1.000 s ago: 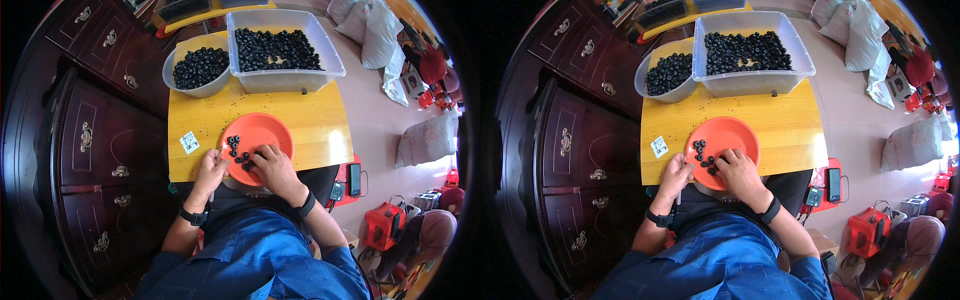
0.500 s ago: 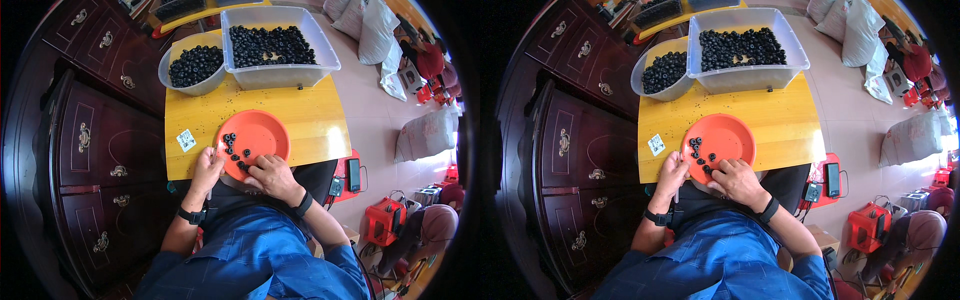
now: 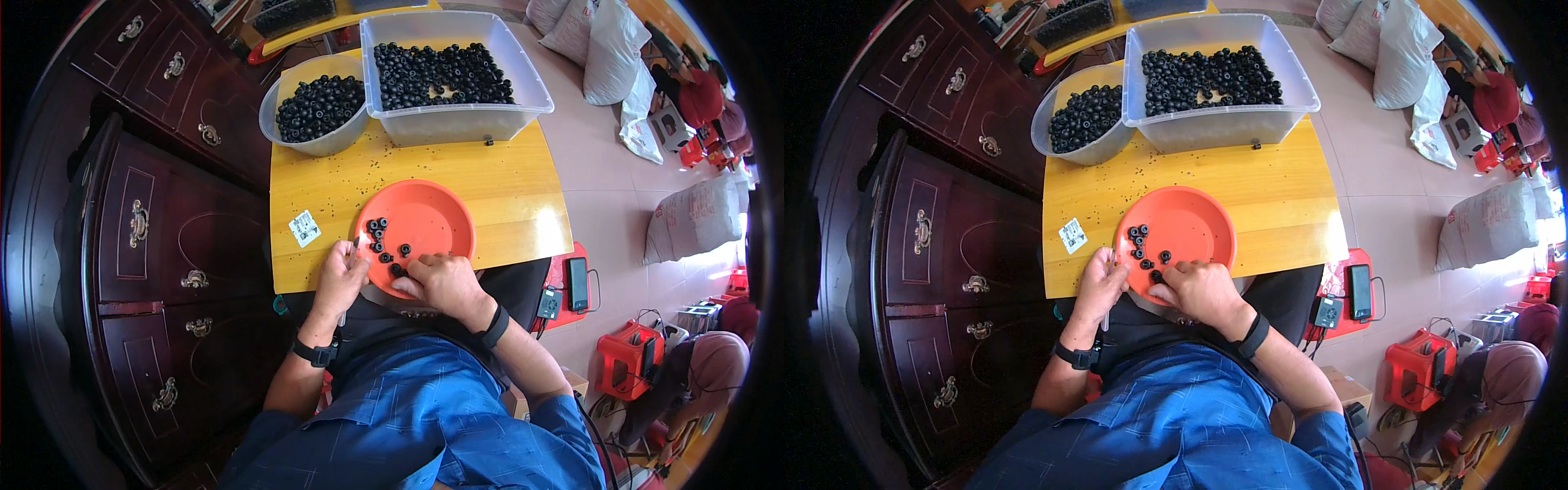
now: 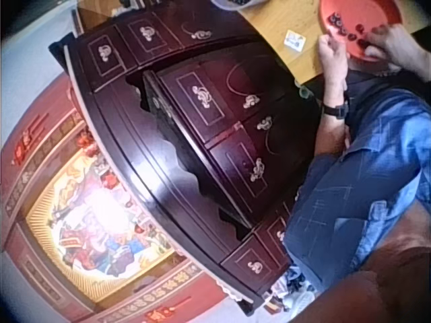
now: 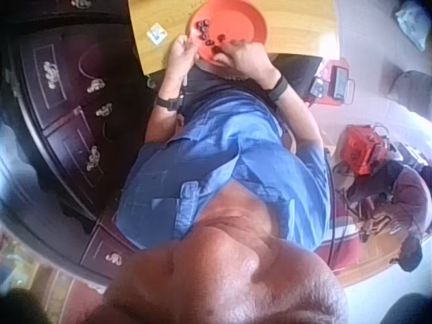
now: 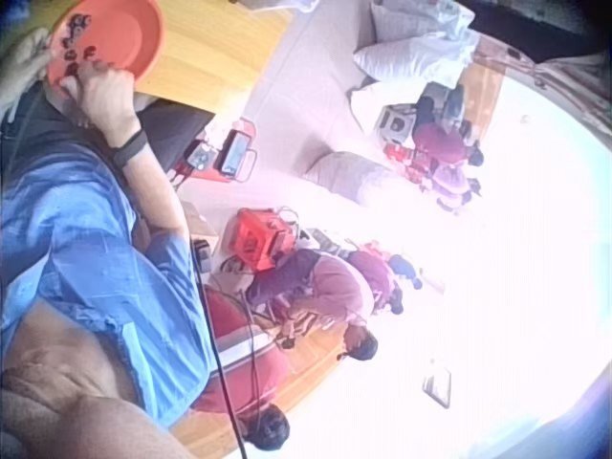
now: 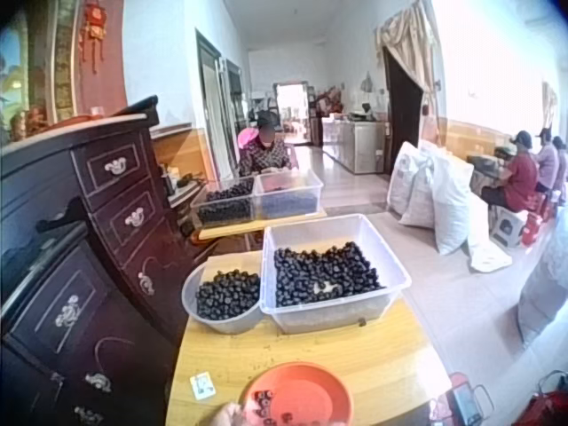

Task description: Inspecting and sorting small black objects into containers on a worktable.

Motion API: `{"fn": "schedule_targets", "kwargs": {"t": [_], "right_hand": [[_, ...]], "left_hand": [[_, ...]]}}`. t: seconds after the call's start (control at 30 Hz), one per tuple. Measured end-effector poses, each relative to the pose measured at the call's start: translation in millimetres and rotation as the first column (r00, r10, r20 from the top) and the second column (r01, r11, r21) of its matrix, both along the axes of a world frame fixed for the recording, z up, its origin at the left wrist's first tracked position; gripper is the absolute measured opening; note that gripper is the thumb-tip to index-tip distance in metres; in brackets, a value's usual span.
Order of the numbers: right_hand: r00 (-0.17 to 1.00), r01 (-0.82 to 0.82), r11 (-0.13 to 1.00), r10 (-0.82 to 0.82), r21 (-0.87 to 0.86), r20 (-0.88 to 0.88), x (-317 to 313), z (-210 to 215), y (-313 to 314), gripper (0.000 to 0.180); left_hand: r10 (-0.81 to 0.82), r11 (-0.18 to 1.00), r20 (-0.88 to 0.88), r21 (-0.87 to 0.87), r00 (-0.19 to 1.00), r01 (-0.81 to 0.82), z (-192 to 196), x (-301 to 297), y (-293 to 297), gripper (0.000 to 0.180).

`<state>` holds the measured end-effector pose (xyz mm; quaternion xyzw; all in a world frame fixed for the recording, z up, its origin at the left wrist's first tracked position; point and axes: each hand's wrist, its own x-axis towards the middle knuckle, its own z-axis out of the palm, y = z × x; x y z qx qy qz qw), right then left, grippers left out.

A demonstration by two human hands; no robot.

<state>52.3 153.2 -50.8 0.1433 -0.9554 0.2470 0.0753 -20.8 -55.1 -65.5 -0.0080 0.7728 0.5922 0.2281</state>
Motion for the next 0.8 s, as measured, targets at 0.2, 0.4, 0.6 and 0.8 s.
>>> {"fn": "schedule_targets", "kwargs": {"t": [0.2, 0.4, 0.6, 0.8], "right_hand": [[0.979, 0.189, 0.844, -0.119, -0.503, 0.167, -11.6, 7.2, 11.6, 0.041], [0.791, 0.612, -0.401, 0.333, -0.682, 0.514, -17.4, 17.4, 22.7, 0.047], [0.769, 0.638, -0.603, 0.541, -0.48, 0.342, -15.1, 8.5, 16.7, 0.032], [0.776, 0.63, -0.57, 0.495, -0.528, 0.391, -13.4, 6.7, 10.0, 0.024]], "left_hand": [[-0.012, 0.998, 0.012, 0.063, 1.0, 0.012, -0.9, 1.2, 0.5, 0.014], [-0.068, 0.996, 0.163, 0.065, 0.984, 0.058, 15.1, 6.4, -0.2, 0.015], [-0.117, 0.987, 0.14, 0.127, 0.983, 0.1, 21.5, 12.6, -4.6, 0.021], [0.057, 0.998, -0.259, -0.025, 0.964, -0.065, 18.2, 4.6, -18.8, 0.032]]}}
